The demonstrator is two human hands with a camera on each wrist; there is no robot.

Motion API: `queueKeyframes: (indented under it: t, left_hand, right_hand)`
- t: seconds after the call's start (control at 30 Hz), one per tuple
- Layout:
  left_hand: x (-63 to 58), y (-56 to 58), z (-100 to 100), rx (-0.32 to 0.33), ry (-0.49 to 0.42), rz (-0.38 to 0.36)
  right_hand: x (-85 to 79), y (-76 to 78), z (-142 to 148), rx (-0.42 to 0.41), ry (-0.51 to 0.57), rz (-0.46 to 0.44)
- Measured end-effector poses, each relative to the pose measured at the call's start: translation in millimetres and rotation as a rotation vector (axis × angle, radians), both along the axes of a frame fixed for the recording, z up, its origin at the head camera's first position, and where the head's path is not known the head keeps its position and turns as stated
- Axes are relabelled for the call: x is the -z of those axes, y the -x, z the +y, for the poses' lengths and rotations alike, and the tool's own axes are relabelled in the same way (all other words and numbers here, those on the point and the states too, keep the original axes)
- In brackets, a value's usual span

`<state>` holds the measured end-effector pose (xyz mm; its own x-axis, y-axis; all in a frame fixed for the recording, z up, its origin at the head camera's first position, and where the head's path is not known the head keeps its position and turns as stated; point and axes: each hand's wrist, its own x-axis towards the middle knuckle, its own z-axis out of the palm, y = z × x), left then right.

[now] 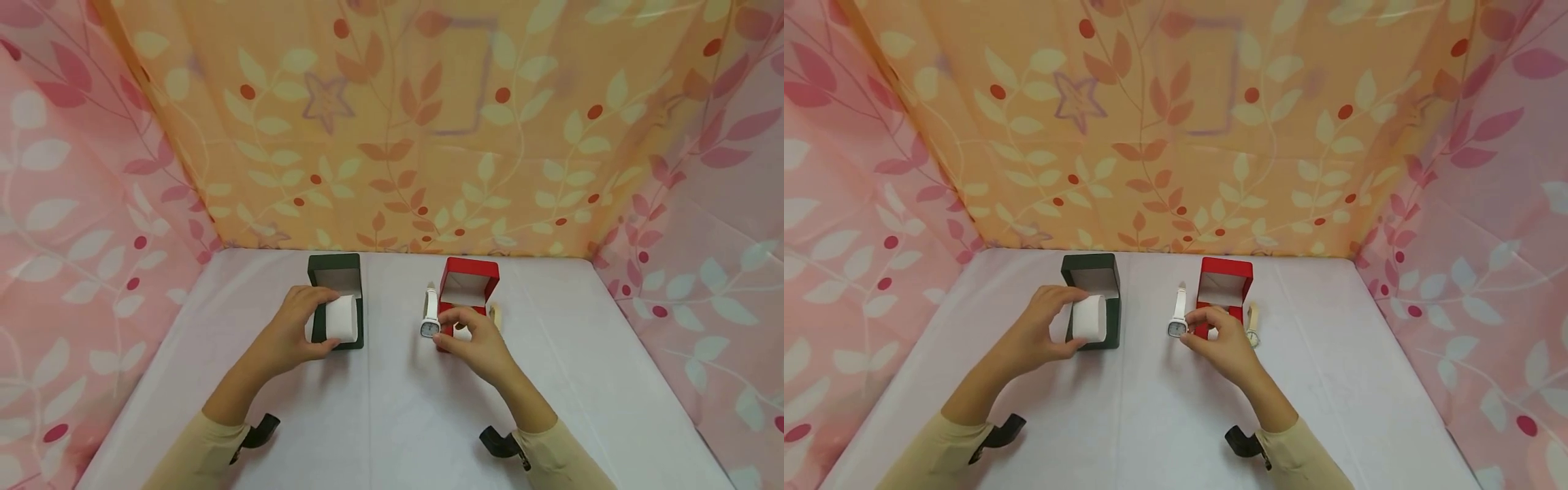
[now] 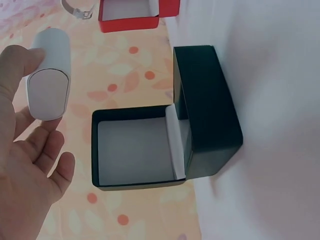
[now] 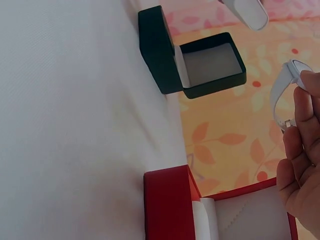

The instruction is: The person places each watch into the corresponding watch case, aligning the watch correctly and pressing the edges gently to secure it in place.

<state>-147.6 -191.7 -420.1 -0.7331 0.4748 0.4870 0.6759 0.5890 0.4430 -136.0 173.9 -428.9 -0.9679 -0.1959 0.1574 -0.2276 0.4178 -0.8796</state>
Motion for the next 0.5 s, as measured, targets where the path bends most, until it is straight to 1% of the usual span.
queueKeyframes:
  t: [0.2, 0.37, 0.5]
  left_hand:
    - [0.8, -7.3, 6.9, 0.034, 0.005, 0.016]
    - [2.8, -10.7, 12.5, 0.076, -0.021, 0.050]
    - [4.8, -13.4, 16.5, 0.094, -0.036, 0.056]
  right_hand:
    - [-1.1, -6.2, 11.2, -0.016, 0.021, 0.017]
    - [-1.0, -8.6, 17.1, -0.045, 0.067, 0.015]
    - [-1.4, -9.4, 18.5, -0.061, 0.091, 0.008]
